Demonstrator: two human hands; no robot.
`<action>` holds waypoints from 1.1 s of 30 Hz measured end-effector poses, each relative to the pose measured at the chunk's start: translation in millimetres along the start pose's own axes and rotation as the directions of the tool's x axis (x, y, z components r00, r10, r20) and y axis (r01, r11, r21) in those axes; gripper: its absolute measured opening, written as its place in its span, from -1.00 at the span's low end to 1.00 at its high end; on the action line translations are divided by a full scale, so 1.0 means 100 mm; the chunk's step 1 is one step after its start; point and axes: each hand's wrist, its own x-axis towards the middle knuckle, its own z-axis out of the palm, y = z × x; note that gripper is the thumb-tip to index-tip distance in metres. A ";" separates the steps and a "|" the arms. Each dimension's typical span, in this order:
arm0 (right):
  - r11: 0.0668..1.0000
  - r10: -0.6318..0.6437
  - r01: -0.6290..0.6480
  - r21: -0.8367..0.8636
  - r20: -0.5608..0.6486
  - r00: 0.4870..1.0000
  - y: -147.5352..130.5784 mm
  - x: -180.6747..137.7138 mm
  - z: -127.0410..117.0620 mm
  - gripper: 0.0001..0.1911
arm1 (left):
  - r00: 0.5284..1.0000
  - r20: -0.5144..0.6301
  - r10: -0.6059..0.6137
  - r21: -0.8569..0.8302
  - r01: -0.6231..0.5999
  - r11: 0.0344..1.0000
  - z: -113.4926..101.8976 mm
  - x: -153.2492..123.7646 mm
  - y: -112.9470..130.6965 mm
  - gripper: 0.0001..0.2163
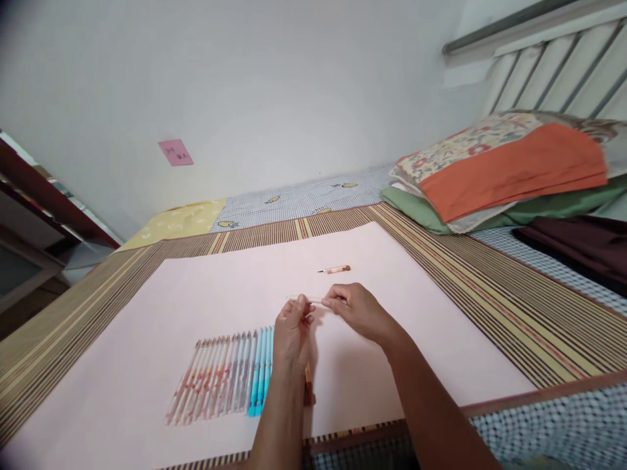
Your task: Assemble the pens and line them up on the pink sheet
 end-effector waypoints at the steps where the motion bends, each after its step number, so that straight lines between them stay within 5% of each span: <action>1: 1.000 -0.002 0.002 -0.003 0.000 1.000 -0.01 0.00 0.01 -0.69 | 1.000 -0.007 0.010 -0.001 -0.010 1.000 -0.01 0.02 -0.02 -0.65; 10: 0.963 0.031 -0.067 0.260 0.141 0.990 0.02 -0.02 -0.05 -0.60 | 0.961 0.277 0.008 -0.066 0.010 0.998 -0.01 -0.06 0.16 -0.71; 17: 0.967 0.044 -0.059 0.247 0.068 0.997 -0.06 0.00 0.02 -0.63 | 0.990 0.120 0.080 0.045 -0.086 0.995 -0.03 -0.01 0.08 -0.74; 28: 0.886 -0.041 -0.065 0.459 0.216 0.976 -0.13 -0.03 0.09 -0.57 | 0.934 0.343 0.099 0.094 -0.139 0.986 -0.08 -0.09 0.30 -0.77; 33: 0.866 -0.022 -0.116 0.486 0.270 0.963 -0.12 -0.03 0.11 -0.49 | 0.967 0.239 0.086 -0.033 -0.081 0.996 -0.09 -0.02 0.29 -0.75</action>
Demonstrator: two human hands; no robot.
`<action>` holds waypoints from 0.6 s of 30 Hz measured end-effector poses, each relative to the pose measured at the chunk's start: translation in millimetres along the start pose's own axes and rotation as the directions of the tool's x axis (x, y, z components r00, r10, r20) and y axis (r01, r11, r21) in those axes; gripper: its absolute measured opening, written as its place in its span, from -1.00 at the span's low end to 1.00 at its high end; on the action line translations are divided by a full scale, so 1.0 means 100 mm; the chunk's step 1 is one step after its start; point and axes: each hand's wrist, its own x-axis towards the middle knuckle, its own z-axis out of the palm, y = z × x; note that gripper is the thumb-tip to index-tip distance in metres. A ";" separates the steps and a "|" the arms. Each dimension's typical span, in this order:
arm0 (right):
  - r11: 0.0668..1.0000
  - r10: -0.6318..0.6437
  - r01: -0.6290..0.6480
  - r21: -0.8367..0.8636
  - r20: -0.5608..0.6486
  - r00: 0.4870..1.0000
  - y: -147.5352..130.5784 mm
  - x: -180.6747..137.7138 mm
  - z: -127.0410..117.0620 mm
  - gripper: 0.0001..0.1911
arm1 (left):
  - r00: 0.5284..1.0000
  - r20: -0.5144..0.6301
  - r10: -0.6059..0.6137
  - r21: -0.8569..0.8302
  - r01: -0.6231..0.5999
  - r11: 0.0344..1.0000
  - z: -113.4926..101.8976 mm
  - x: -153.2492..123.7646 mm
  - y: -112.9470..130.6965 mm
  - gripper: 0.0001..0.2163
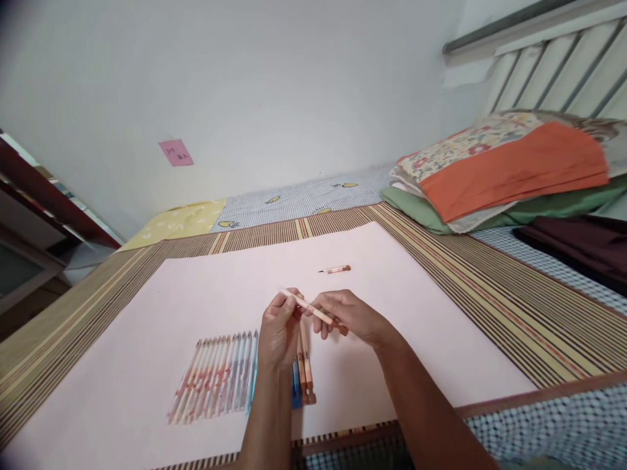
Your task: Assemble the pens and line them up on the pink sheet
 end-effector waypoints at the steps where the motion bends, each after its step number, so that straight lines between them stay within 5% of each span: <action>1: 0.999 -0.019 0.019 0.026 0.004 1.000 0.01 0.00 -0.03 -0.49 | 0.998 -0.056 -0.011 -0.050 0.009 0.999 -0.02 0.02 -0.01 -0.75; 6: 0.990 -0.062 0.055 0.128 0.050 0.997 0.06 -0.04 -0.16 -0.50 | 0.969 -0.236 -0.069 -0.225 0.014 0.974 -0.10 0.10 -0.01 -0.80; 18: 0.982 -0.033 0.021 0.187 0.062 0.998 0.08 -0.02 -0.07 -0.57 | 0.984 -0.159 -0.082 -0.204 0.049 0.978 -0.12 0.09 0.02 -0.77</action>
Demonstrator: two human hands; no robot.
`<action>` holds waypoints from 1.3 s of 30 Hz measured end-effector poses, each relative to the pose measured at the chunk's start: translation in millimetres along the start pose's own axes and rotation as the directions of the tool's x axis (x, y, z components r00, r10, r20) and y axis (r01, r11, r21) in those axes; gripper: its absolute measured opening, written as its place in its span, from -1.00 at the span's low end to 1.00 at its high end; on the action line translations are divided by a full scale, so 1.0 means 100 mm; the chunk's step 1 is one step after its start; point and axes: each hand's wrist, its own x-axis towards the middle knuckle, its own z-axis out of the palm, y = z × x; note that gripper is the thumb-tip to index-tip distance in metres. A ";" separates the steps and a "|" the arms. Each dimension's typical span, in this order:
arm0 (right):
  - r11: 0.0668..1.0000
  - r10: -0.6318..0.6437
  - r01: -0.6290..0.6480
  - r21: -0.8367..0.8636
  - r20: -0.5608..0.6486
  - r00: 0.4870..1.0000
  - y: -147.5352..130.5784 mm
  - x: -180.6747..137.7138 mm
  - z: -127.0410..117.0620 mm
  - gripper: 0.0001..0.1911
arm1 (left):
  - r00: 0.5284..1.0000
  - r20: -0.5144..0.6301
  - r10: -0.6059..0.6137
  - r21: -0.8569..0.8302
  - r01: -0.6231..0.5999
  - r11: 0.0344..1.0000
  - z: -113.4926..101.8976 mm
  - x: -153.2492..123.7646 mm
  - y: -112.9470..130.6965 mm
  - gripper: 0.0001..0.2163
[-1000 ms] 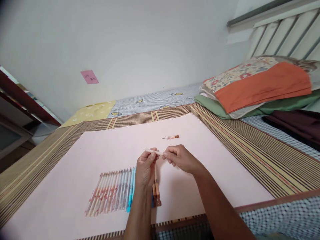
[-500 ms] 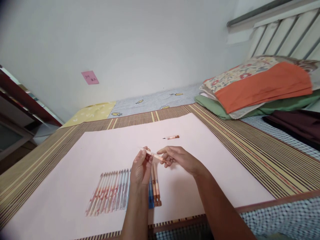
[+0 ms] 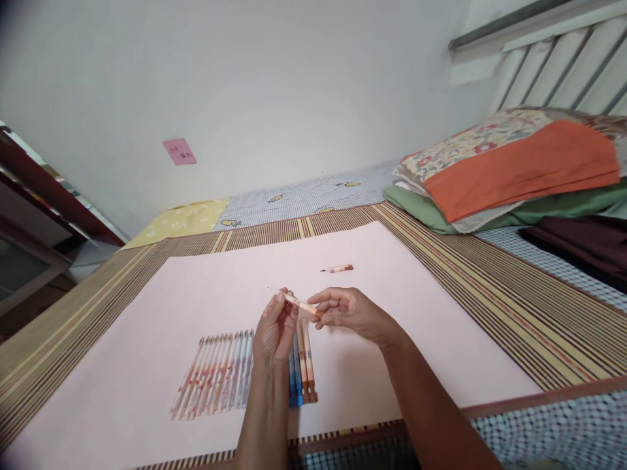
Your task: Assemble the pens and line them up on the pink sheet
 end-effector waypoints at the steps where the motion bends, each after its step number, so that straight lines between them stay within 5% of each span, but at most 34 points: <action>1: 1.000 0.012 -0.012 -0.013 0.021 1.000 0.00 0.00 -0.02 -0.57 | 1.000 0.004 0.000 0.018 0.000 1.000 0.00 0.00 0.00 -0.75; 8: 0.994 0.040 -0.019 -0.109 0.193 0.980 -0.04 -0.01 -0.01 -0.55 | 0.995 0.065 -0.069 0.238 0.052 0.970 0.00 -0.03 0.06 -0.72; 16: 0.964 0.195 -0.187 -0.188 0.023 0.980 0.18 0.08 0.12 -0.69 | 0.992 0.095 -0.082 0.480 0.027 0.877 0.00 -0.02 -0.01 -0.65; 22: 0.872 0.412 -0.413 -0.262 -0.061 0.909 0.39 -0.10 0.14 -0.74 | 0.974 -0.175 0.144 0.380 -0.068 0.922 -0.13 0.08 0.22 -0.58; 25: 0.809 0.468 -0.485 -0.331 -0.134 0.873 0.46 -0.15 0.15 -0.78 | 0.962 -0.188 0.197 0.330 -0.127 0.936 -0.19 0.08 0.34 -0.58; 39: 0.718 0.396 -0.447 -0.533 -0.216 0.893 0.49 -0.12 0.28 -0.68 | 0.965 -0.213 0.153 0.252 -0.097 0.963 -0.20 0.10 0.32 -0.69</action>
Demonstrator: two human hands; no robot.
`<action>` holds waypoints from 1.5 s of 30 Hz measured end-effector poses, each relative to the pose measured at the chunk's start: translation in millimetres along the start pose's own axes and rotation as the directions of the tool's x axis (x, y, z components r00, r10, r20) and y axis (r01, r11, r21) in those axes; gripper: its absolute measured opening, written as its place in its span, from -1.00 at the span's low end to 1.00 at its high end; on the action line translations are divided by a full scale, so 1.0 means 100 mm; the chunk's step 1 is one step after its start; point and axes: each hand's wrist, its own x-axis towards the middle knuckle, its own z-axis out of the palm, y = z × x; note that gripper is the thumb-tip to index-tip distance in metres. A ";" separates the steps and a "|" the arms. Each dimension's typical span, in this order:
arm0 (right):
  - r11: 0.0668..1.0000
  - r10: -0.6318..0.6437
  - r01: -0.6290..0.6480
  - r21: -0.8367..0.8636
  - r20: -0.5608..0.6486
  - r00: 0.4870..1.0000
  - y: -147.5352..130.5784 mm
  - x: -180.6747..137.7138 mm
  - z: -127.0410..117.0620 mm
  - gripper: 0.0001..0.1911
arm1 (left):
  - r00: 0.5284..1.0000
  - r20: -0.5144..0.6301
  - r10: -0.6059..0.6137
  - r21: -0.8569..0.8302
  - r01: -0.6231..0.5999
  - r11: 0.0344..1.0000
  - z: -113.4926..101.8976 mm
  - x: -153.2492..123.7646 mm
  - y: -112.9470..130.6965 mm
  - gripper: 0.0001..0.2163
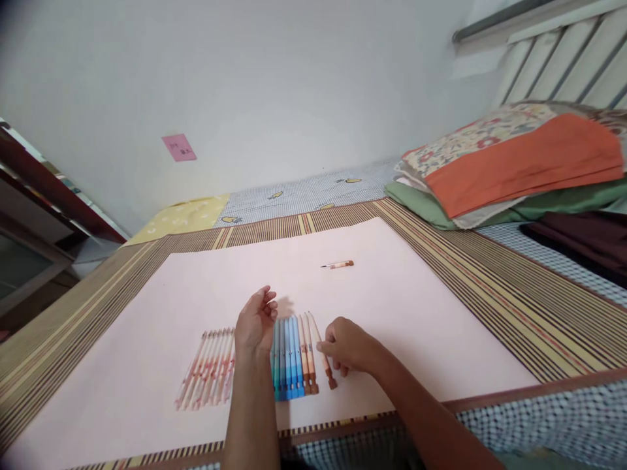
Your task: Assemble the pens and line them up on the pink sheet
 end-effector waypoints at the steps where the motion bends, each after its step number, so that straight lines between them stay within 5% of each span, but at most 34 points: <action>1: 1.000 -0.005 0.005 -0.012 0.001 1.000 -0.01 -0.01 0.00 -0.69 | 1.000 0.001 -0.002 -0.002 0.002 1.000 0.00 0.00 0.00 -0.69; 9: 0.992 -0.114 0.120 -0.036 0.139 0.984 -0.12 -0.27 -0.08 -0.92 | 0.999 -0.002 -0.037 -0.020 0.037 0.999 0.01 0.02 -0.03 -0.75; 21: 0.938 -0.236 0.185 -0.294 -0.151 0.960 0.05 -0.58 0.36 -0.78 | 0.998 0.007 -0.055 -0.002 0.055 0.998 0.02 0.03 -0.07 -0.76; 45: 0.855 -0.345 0.281 -0.436 -0.074 0.936 -0.03 -0.52 0.52 -0.90 | 0.997 0.015 -0.076 -0.015 0.076 0.997 0.06 0.01 -0.15 -0.79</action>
